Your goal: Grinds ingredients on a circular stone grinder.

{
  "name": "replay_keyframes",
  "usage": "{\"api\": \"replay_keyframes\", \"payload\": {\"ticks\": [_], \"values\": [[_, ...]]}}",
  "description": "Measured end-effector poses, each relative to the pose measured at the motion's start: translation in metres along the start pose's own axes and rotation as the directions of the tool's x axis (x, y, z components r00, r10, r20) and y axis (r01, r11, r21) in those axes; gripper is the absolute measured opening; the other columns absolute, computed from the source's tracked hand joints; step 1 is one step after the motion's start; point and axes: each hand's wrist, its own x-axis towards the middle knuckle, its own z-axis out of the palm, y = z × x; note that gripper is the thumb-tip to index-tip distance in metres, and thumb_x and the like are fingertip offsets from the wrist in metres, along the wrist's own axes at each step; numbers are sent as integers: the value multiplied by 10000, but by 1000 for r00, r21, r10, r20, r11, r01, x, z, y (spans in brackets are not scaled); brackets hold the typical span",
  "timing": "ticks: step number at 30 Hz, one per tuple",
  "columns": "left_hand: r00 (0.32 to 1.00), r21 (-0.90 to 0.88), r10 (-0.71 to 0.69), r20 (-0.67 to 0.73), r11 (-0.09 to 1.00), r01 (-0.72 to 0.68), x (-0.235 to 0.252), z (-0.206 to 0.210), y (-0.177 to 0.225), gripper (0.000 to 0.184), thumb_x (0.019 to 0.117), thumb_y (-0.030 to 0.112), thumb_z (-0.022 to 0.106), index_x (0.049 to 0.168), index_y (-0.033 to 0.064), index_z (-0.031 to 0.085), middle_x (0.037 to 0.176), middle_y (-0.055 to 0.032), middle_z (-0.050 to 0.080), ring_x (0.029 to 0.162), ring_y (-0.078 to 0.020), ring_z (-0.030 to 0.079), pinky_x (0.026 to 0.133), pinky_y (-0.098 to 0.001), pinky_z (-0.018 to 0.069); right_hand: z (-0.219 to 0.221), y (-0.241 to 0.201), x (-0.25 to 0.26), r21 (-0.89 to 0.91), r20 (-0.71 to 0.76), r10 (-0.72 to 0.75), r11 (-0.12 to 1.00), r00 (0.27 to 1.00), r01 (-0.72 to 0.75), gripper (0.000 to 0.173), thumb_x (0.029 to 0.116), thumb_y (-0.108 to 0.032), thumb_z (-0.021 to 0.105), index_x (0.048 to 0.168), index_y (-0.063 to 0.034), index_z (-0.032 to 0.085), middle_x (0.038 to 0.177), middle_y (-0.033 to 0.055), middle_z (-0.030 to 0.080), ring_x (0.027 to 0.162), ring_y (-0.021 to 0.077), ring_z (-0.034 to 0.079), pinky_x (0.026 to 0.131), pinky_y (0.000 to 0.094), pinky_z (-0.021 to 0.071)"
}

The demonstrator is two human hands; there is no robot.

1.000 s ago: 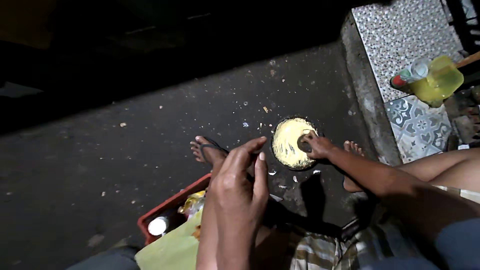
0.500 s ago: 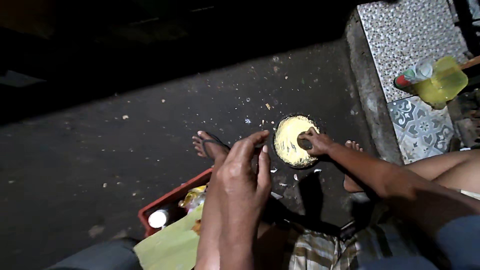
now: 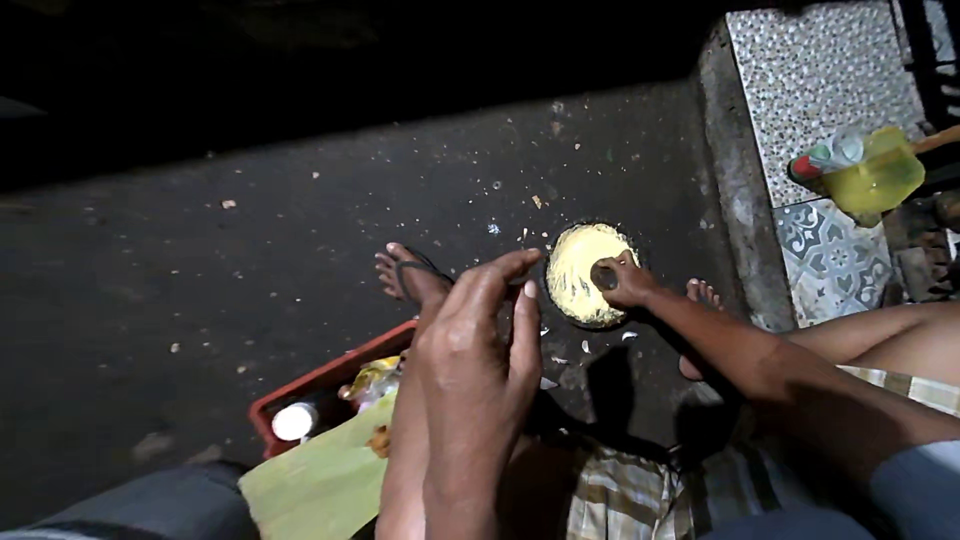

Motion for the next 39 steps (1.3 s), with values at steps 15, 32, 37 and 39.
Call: {"api": "replay_keyframes", "payload": {"ticks": [15,32,37,39], "values": [[1000,-36,11,-22,999,-12,-13,-6,-6,287,1035,161,523,1248,53,683,1116,-63,714,980,-66,681,880,-250,569,7,-11,2,25,3,26,999,1000,-26,735,809,-350,858,1469,-303,538,1537,226,412,1091,446,643,829,657,555],[999,-65,-6,-37,998,3,-13,-5,-2,277,1031,152,528,1231,50,691,1133,-59,708,995,-60,676,892,-238,567,28,0,-39,34,107,16,999,994,-19,764,843,-401,812,1521,-262,489,1556,231,392,1187,420,617,938,611,545],[1000,-46,1,-15,999,-2,-9,-1,-1,276,1025,145,533,1234,62,692,1108,-55,711,963,-61,677,862,-235,565,33,-33,-18,-101,50,-23,994,998,28,704,869,-355,783,1512,-283,504,1582,184,385,1054,405,669,837,587,572],[999,-56,13,-38,998,-15,-8,1,-3,271,1022,145,539,1229,55,691,1109,-60,710,962,-60,681,868,-234,570,12,-37,3,126,66,21,992,998,-29,710,846,-322,837,1482,-253,530,1541,238,407,1137,462,621,874,654,544]]}}
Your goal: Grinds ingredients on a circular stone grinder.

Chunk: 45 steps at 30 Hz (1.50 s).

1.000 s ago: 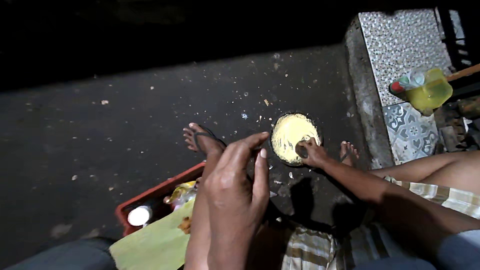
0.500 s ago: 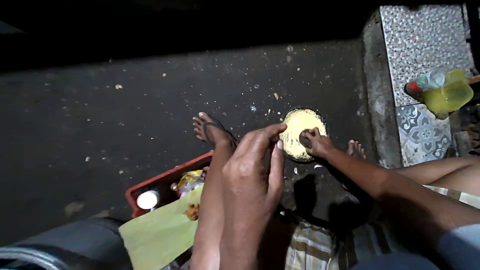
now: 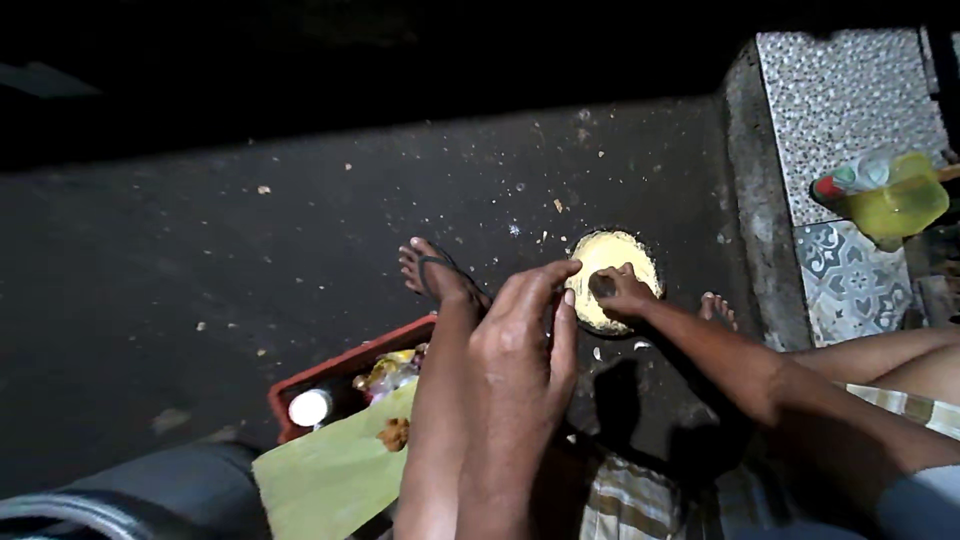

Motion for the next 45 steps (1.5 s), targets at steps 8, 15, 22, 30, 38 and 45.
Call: {"api": "replay_keyframes", "payload": {"ticks": [8,15,22,30,38,45], "values": [[1000,-12,-18,2,1000,18,-2,-1,-3,272,1025,156,530,1222,69,697,1112,-54,713,933,-58,683,839,-240,574,-56,-16,29,83,-136,87,994,987,-76,724,824,-346,854,1468,-214,550,1565,286,350,1278,488,535,958,680,505],[996,-20,-46,-80,999,45,-2,-9,-4,270,1022,150,527,1201,48,701,1083,-48,714,939,-30,672,845,-202,564,16,15,-26,-398,24,-54,915,998,59,697,916,-334,728,1552,-244,456,1627,203,336,1127,447,645,899,600,551],[997,-26,-71,-6,997,71,-1,6,2,255,1016,141,541,1202,110,713,1049,-30,704,795,-85,654,698,-273,565,-16,-12,12,-259,-164,12,964,986,-54,724,849,-296,818,1498,-219,505,1570,250,367,1045,452,669,838,618,573],[995,-41,-88,-34,995,87,-7,4,0,253,1015,153,539,1180,102,724,1020,-35,715,782,-103,657,692,-293,559,10,8,-23,-411,-33,-16,912,999,2,714,906,-355,738,1547,-211,459,1619,229,330,1093,445,663,880,591,564],[979,-42,-143,-145,990,138,-7,-13,-13,269,1027,155,518,1205,100,712,1068,-35,711,785,-69,661,698,-263,569,-65,-33,29,229,-65,152,964,986,-133,659,949,-330,746,1521,-165,462,1520,297,428,1295,444,521,995,598,481],[979,-60,-139,-147,990,131,-1,-14,-6,261,1008,118,541,1201,86,714,1076,-60,721,876,-147,695,744,-336,577,11,-17,-26,-436,32,-4,900,999,17,743,881,-335,749,1544,-198,442,1612,263,310,1065,437,676,850,578,581]]}}
